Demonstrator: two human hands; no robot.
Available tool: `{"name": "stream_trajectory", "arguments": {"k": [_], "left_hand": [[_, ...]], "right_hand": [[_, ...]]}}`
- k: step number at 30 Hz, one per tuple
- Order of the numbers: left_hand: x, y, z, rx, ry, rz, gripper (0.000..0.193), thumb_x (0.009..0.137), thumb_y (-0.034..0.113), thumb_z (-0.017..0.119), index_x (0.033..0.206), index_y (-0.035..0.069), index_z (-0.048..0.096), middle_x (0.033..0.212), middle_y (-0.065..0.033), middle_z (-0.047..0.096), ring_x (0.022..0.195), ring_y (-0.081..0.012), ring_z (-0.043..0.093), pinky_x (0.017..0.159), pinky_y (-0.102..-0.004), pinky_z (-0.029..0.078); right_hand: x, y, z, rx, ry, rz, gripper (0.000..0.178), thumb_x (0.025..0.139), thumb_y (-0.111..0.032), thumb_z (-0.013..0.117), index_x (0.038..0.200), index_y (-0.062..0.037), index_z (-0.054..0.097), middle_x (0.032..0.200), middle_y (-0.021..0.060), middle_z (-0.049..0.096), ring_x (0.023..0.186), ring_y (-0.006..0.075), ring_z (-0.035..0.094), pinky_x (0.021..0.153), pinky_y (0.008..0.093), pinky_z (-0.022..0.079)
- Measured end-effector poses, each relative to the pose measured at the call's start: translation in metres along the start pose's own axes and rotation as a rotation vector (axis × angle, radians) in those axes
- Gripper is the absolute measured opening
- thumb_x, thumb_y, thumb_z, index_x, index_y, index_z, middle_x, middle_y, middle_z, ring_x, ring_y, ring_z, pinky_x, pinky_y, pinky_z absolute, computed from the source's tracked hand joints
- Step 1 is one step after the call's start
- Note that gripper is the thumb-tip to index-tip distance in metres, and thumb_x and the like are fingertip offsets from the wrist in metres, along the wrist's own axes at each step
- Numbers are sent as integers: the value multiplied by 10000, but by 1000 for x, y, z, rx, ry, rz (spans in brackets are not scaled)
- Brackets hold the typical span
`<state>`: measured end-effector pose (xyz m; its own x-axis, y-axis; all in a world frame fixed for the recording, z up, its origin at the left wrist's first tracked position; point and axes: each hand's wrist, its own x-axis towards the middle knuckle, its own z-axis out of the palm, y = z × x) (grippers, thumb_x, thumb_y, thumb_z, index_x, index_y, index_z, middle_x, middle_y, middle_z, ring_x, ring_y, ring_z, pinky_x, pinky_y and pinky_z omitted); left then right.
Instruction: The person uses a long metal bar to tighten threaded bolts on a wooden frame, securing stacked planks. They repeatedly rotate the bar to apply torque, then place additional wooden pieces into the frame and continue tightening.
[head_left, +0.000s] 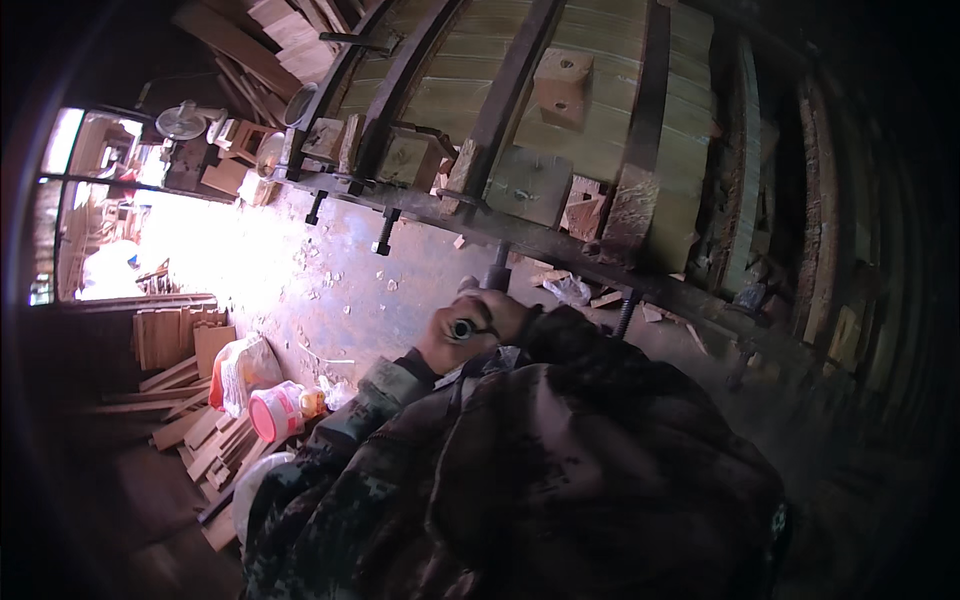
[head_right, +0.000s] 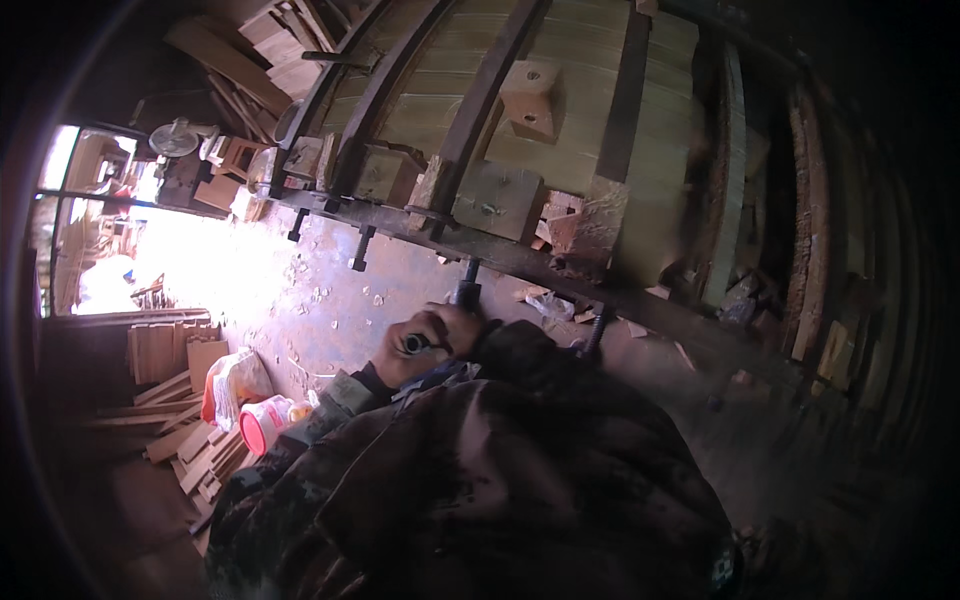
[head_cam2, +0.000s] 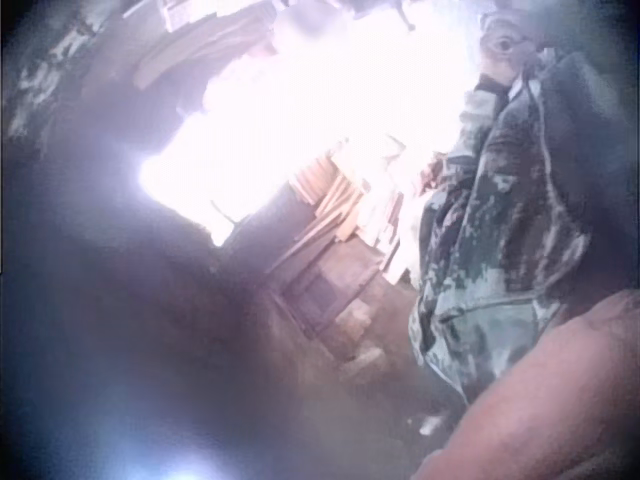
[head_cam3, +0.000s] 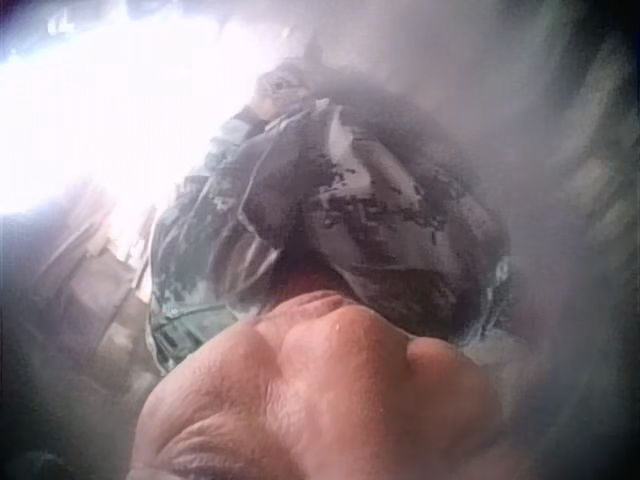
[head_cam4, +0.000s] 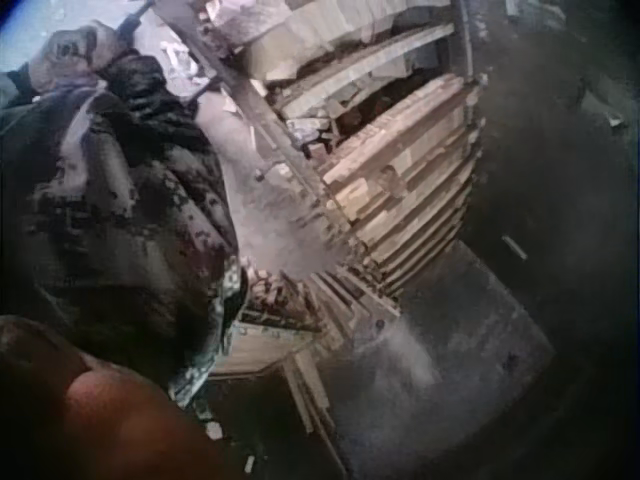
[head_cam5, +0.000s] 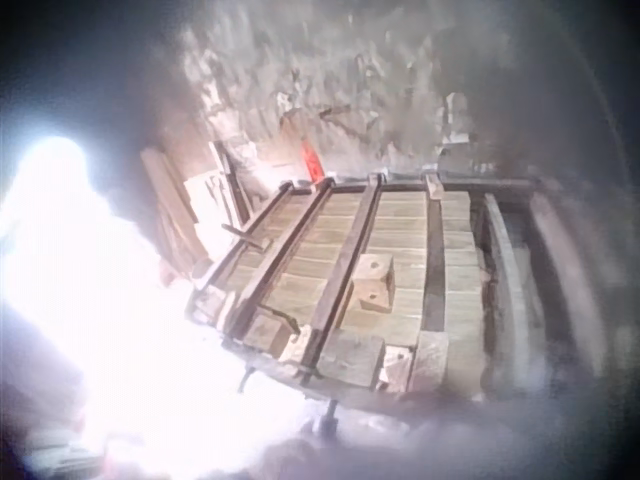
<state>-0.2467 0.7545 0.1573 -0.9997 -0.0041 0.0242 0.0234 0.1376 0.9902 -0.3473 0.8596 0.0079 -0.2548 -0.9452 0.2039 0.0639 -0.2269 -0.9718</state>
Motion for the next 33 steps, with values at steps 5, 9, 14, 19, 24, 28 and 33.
{"name": "stream_trajectory", "arguments": {"k": [5,9,14,19,24,28,33], "left_hand": [[36,-76,-49,74,-573,129,226,807,131,699,1007,34,659,1038,-121,649,964,-257,623,850,-377,484],[42,-120,-41,112,-1065,-172,274,819,170,666,1062,45,652,1033,-79,661,898,-224,650,795,-344,513],[47,-172,-20,-172,-978,21,228,882,197,595,1062,63,638,1011,-68,663,908,-222,646,792,-354,507],[7,-223,11,-825,-875,-348,209,939,227,529,1048,80,630,983,-84,664,941,-251,639,802,-387,496],[31,-193,9,69,-1073,52,177,859,243,600,943,94,648,861,-127,666,818,-279,646,735,-394,508],[85,-142,21,72,-1163,209,153,816,243,649,836,92,643,828,-99,640,717,-199,607,684,-340,498],[103,-150,84,219,-774,429,204,779,220,636,880,49,590,720,-139,600,686,-351,625,576,-455,493]], "right_hand": [[-7,-42,-8,87,250,295,536,797,-202,715,1262,2,543,1204,136,600,1131,236,586,984,343,445],[-12,-106,54,353,1142,415,495,828,-81,643,1292,28,508,1206,155,611,1059,235,623,978,309,447],[59,-129,111,-400,1394,385,163,956,-67,531,1037,19,643,970,119,678,888,206,640,801,331,503],[89,-142,94,-967,1500,410,169,852,27,533,974,-1,646,887,156,644,805,329,624,734,362,503],[66,-135,74,-1193,1448,296,190,820,74,513,932,-11,640,847,132,650,795,307,633,784,349,503],[26,-126,45,-1129,1715,437,186,887,19,477,976,-2,638,927,134,636,858,308,625,786,378,498],[-54,-98,-2,-1080,1880,694,345,706,96,432,956,-29,634,924,108,645,917,327,574,791,394,438]]}}
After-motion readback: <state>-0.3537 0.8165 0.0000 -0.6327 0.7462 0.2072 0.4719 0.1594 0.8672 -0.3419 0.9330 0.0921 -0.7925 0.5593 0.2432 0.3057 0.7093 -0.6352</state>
